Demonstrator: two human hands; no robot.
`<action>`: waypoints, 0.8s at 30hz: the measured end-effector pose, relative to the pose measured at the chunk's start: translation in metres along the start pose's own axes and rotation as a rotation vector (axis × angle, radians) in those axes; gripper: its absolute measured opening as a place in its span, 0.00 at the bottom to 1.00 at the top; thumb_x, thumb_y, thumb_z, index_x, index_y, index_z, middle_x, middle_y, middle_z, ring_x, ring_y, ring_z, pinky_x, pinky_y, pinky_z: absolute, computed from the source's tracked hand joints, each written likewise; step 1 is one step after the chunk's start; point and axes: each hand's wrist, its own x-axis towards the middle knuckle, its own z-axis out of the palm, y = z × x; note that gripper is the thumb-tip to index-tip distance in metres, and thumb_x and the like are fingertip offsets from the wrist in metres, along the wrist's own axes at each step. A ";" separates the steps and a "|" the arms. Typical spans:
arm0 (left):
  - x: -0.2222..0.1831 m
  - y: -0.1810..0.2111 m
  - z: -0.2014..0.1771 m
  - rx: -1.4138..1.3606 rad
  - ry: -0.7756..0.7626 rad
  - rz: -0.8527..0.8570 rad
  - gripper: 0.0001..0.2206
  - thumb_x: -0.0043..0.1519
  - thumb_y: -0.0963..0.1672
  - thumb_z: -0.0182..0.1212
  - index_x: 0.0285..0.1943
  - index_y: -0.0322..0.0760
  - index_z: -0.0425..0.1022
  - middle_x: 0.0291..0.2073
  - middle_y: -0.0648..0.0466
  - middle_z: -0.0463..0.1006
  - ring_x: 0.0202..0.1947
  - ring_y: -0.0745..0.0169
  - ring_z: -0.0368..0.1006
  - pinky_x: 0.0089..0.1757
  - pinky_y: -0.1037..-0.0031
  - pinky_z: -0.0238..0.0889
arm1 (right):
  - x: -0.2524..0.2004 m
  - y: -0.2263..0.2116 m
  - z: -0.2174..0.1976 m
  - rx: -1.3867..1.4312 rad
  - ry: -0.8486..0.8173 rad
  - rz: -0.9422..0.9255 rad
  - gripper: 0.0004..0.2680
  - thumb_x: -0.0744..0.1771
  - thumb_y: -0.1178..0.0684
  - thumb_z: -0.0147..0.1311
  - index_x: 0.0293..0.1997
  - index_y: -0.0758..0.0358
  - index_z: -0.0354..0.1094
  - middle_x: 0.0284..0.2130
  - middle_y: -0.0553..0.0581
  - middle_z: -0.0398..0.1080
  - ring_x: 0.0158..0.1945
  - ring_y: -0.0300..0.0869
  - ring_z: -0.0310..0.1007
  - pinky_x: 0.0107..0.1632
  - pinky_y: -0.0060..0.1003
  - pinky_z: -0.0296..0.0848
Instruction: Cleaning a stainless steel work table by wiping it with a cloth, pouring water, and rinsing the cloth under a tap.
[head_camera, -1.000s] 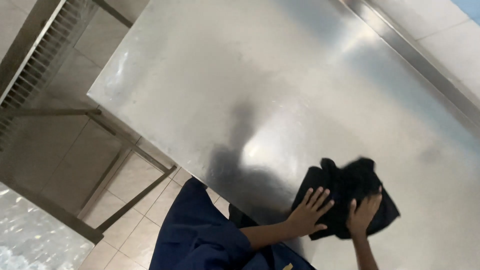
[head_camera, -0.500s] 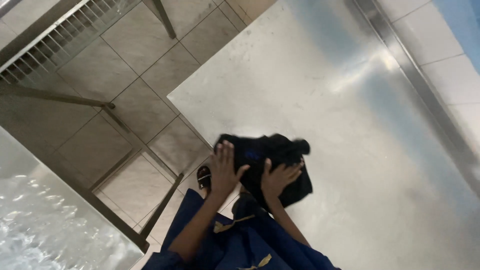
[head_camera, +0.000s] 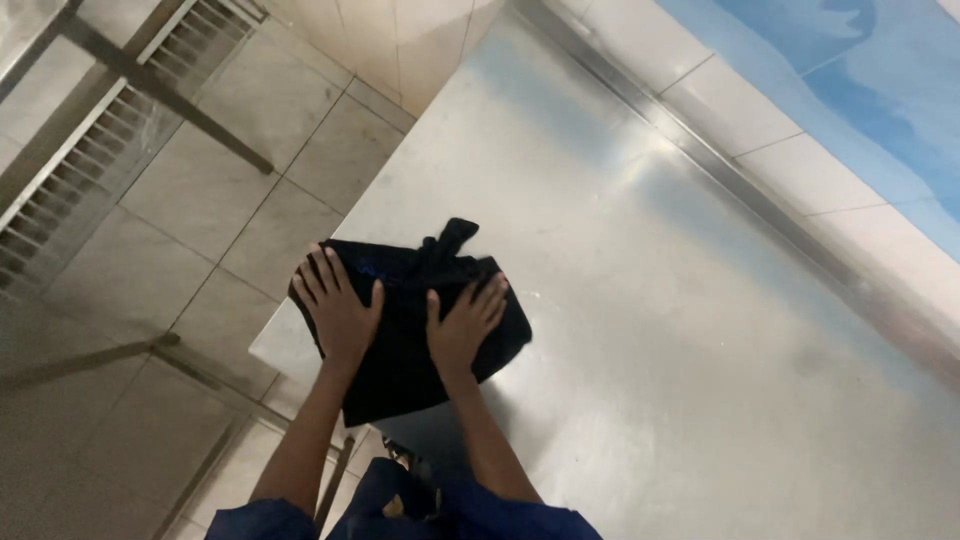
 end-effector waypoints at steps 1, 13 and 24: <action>0.006 0.020 0.003 -0.011 -0.042 0.033 0.45 0.68 0.61 0.52 0.85 0.24 0.58 0.81 0.28 0.57 0.79 0.22 0.52 0.72 0.35 0.42 | 0.014 0.020 -0.002 -0.102 0.044 0.081 0.33 0.72 0.28 0.46 0.73 0.76 0.58 0.77 0.87 0.45 0.82 0.75 0.41 0.77 0.69 0.41; 0.138 0.231 0.057 -0.215 -0.178 0.146 0.43 0.70 0.59 0.49 0.84 0.23 0.52 0.84 0.28 0.46 0.83 0.22 0.40 0.75 0.34 0.30 | 0.271 0.187 0.014 -0.487 0.243 0.305 0.32 0.73 0.31 0.44 0.80 0.70 0.53 0.77 0.81 0.47 0.82 0.70 0.41 0.78 0.70 0.40; 0.266 0.223 0.088 -0.333 -0.100 0.141 0.31 0.79 0.49 0.33 0.83 0.16 0.50 0.83 0.30 0.48 0.85 0.34 0.43 0.78 0.48 0.36 | 0.478 0.057 0.083 -0.224 -0.047 -0.619 0.18 0.77 0.45 0.41 0.68 0.73 0.66 0.79 0.72 0.48 0.81 0.64 0.47 0.78 0.64 0.49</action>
